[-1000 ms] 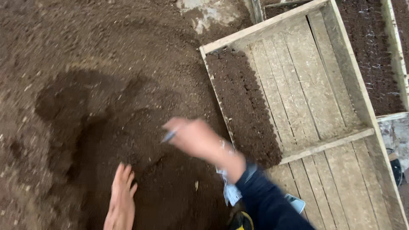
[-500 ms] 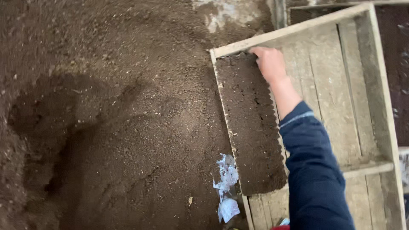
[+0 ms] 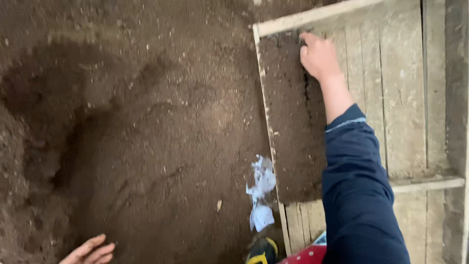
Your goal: The person manipulates soil by hand and handles small plastic bags next to wooden trays.
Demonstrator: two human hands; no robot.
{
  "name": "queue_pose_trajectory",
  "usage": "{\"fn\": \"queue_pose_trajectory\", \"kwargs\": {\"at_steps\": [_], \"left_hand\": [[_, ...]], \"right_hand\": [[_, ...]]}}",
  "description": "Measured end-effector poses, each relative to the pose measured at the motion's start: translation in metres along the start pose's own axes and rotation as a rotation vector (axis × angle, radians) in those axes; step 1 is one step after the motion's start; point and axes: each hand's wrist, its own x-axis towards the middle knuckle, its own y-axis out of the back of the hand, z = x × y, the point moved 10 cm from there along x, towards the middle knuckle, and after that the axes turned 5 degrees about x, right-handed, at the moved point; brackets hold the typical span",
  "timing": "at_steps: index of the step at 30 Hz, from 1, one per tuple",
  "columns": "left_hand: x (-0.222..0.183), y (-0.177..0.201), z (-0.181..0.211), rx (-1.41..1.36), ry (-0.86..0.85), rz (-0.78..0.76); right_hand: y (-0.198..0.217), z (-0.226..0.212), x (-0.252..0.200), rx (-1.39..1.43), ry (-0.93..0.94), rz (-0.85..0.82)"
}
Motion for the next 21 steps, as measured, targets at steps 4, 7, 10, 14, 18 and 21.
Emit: {"fn": "queue_pose_trajectory", "kwargs": {"at_steps": [4,7,10,14,18,21], "left_hand": [[-0.072,-0.027,0.036,-0.051,-0.646,-0.096],[-0.096,-0.046,0.066,-0.084,-0.755,-0.203],[-0.160,-0.095,0.115,0.267,-0.886,-0.052],[-0.188,-0.124,0.123,0.372,-0.913,-0.246],[-0.208,-0.159,0.106,0.387,-0.925,-0.424],[-0.198,-0.174,0.080,0.425,-1.001,-0.506]], "right_hand": [[0.009,-0.027,-0.023,0.154,-0.214,-0.084],[0.008,-0.075,-0.064,0.055,-0.124,0.121],[-0.003,-0.213,-0.152,-0.192,0.329,0.188],[-0.145,-0.182,-0.247,-0.558,0.258,0.004],[-0.165,-0.168,-0.272,-0.490,0.253,0.022],[-0.152,-0.168,-0.283,-0.346,0.159,0.008]]}}
